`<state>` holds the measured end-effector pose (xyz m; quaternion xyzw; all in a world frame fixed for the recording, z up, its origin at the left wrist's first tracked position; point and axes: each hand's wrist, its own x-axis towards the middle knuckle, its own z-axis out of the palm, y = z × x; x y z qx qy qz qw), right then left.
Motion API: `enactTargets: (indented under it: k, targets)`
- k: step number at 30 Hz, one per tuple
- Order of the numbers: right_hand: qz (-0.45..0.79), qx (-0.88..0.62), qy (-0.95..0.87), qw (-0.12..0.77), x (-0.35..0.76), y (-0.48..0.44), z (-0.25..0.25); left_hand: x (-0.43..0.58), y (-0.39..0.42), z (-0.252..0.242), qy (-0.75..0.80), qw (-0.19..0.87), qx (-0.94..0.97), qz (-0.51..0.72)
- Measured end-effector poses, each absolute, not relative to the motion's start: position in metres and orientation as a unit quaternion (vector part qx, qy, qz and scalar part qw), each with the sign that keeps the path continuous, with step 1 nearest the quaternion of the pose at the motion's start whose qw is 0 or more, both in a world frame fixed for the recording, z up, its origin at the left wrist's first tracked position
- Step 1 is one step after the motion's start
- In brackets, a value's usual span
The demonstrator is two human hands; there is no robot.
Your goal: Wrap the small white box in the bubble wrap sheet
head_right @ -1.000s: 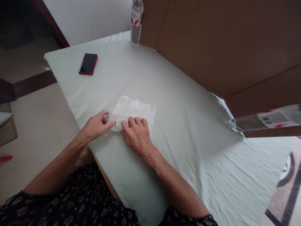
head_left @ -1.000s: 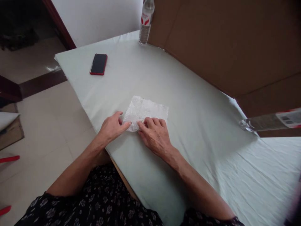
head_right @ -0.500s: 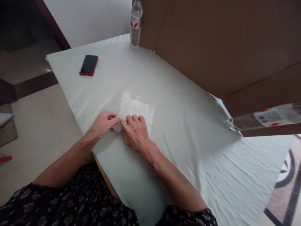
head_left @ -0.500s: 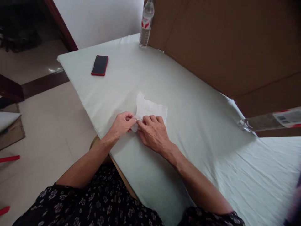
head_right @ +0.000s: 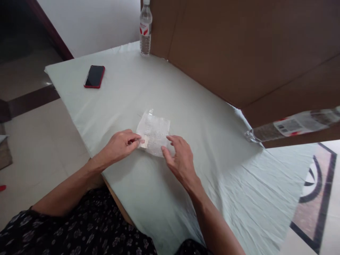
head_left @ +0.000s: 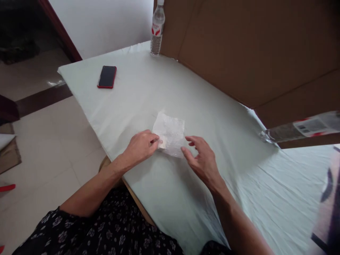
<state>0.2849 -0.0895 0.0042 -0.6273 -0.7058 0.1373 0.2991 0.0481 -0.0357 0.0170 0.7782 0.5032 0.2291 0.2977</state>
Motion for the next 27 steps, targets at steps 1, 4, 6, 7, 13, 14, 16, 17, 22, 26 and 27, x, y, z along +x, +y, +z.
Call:
enactTargets:
  k: [1, 4, 6, 7, 13, 14, 16, 17, 22, 26, 27]
  targets:
    - [0.173, -0.656, -0.675, 0.289, 0.292, -0.094, 0.0, 0.049, -0.036, 0.014, 0.497, 0.263, 0.793, 0.233]
    - [0.274, -0.696, -0.615, 0.248, 0.299, -0.103, -0.007, 0.049, -0.035, 0.006, 0.462, 0.201, 0.823, 0.26]
    - [0.303, -0.697, -0.601, 0.249, 0.295, -0.102, -0.01, 0.049, -0.035, 0.003, 0.441, 0.195, 0.834, 0.269]
    - [0.306, -0.696, -0.597, 0.257, 0.291, -0.099, -0.012, 0.049, -0.036, 0.002, 0.435, 0.197, 0.836, 0.269]
    - [0.371, -0.68, -0.537, 0.334, 0.273, -0.074, -0.027, 0.05, -0.047, -0.001, 0.445, 0.172, 0.844, 0.247]
    - [0.38, -0.672, -0.529, 0.352, 0.27, -0.071, -0.028, 0.05, -0.048, -0.001, 0.446, 0.165, 0.846, 0.243]
    - [0.377, -0.657, -0.529, 0.384, 0.265, -0.067, -0.028, 0.051, -0.049, -0.001, 0.447, 0.148, 0.851, 0.232]
    - [0.37, -0.651, -0.533, 0.394, 0.262, -0.066, -0.027, 0.051, -0.049, 0.0, 0.448, 0.14, 0.854, 0.225]
    - [0.357, -0.641, -0.533, 0.422, 0.244, -0.067, -0.011, 0.053, -0.047, 0.006, 0.449, 0.126, 0.865, 0.187]
    - [0.379, -0.617, -0.537, 0.433, 0.23, -0.066, -0.004, 0.057, -0.046, 0.006, 0.456, 0.144, 0.86, 0.178]
    - [0.381, -0.611, -0.542, 0.433, 0.227, -0.065, -0.004, 0.057, -0.046, 0.005, 0.459, 0.153, 0.857, 0.179]
